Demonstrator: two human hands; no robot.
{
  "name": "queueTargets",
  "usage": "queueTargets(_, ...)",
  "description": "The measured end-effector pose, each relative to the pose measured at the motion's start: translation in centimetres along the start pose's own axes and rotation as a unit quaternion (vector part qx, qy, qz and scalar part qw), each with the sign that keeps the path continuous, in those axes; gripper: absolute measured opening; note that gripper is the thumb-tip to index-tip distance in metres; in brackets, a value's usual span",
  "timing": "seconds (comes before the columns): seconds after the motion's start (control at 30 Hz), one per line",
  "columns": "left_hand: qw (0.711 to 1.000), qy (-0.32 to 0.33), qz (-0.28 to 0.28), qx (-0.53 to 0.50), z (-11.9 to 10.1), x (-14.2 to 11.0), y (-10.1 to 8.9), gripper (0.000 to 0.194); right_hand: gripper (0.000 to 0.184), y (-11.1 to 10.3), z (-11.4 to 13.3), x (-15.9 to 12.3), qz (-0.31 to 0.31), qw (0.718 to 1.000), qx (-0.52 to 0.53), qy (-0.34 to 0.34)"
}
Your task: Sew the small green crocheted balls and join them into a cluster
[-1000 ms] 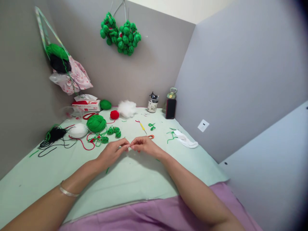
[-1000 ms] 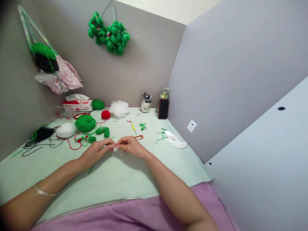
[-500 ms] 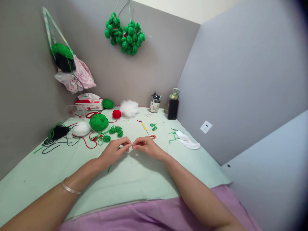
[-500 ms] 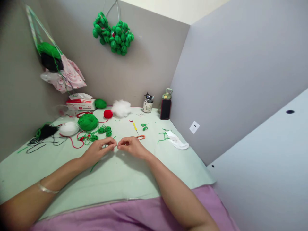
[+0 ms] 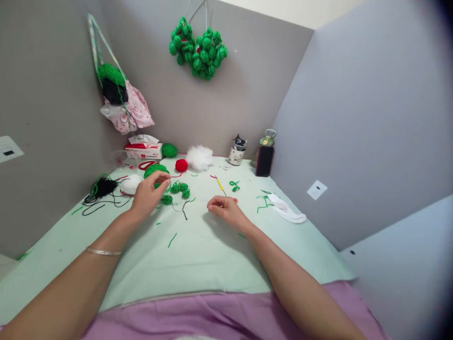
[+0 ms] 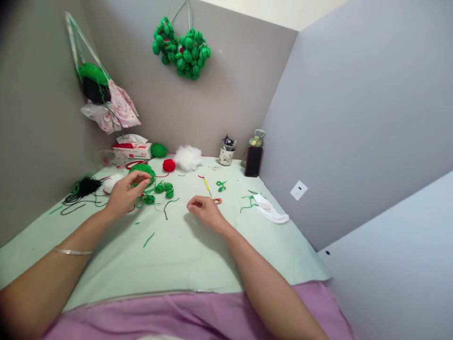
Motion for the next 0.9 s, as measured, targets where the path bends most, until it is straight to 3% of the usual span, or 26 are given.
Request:
queueTargets(0.1, 0.996, 0.048, 0.046, 0.058, 0.4, -0.3, 1.5, 0.032, 0.014, -2.7, -1.1, 0.9, -0.105, 0.991, -0.079, 0.001)
queueTargets(0.2, 0.977, 0.12, 0.151, 0.093, 0.1, -1.8, 4.7, 0.039, 0.013, -6.0, -2.4, 1.8, -0.206, 0.968, -0.141, 0.011)
queueTargets(0.3, 0.959, 0.139, 0.21, 0.129, 0.3, -2.8, 6.7, 0.041, 0.012, -8.0, -3.8, 2.5, -0.247, 0.951, -0.184, 0.025)
queueTargets(0.37, 0.954, 0.143, 0.22, 0.148, 0.6, -3.0, 7.0, 0.039, 0.01, -8.3, -4.5, 2.8, -0.244, 0.947, -0.204, 0.037)
queueTargets(0.57, 0.964, 0.094, 0.216, 0.127, 1.7, -2.5, 6.0, 0.033, 0.008, -7.0, -4.2, 2.8, -0.207, 0.954, -0.211, 0.047)
queueTargets(0.7, 0.989, -0.011, 0.144, -0.04, 0.7, -1.9, 5.0, 0.048, 0.011, -5.3, -1.7, 2.2, -0.197, 0.966, -0.17, 0.008)
queueTargets(0.8, 0.963, -0.11, 0.139, -0.201, -0.7, -2.1, 4.9, 0.053, 0.021, -3.1, 0.2, 1.4, -0.133, 0.988, -0.079, -0.004)
queueTargets(0.9, 0.958, -0.123, 0.137, -0.221, -2.2, -2.7, 4.8, 0.052, 0.025, -1.1, 2.3, 0.2, -0.054, 0.993, 0.103, -0.027)
Point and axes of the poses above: each hand's wrist, its own x-axis towards the middle knuckle, its own y-axis out of the palm, z = x × y, the point moved 6 cm from there along x, towards the middle knuckle, and after that the axes turned 1 degree about -z, right-handed, at the moved point
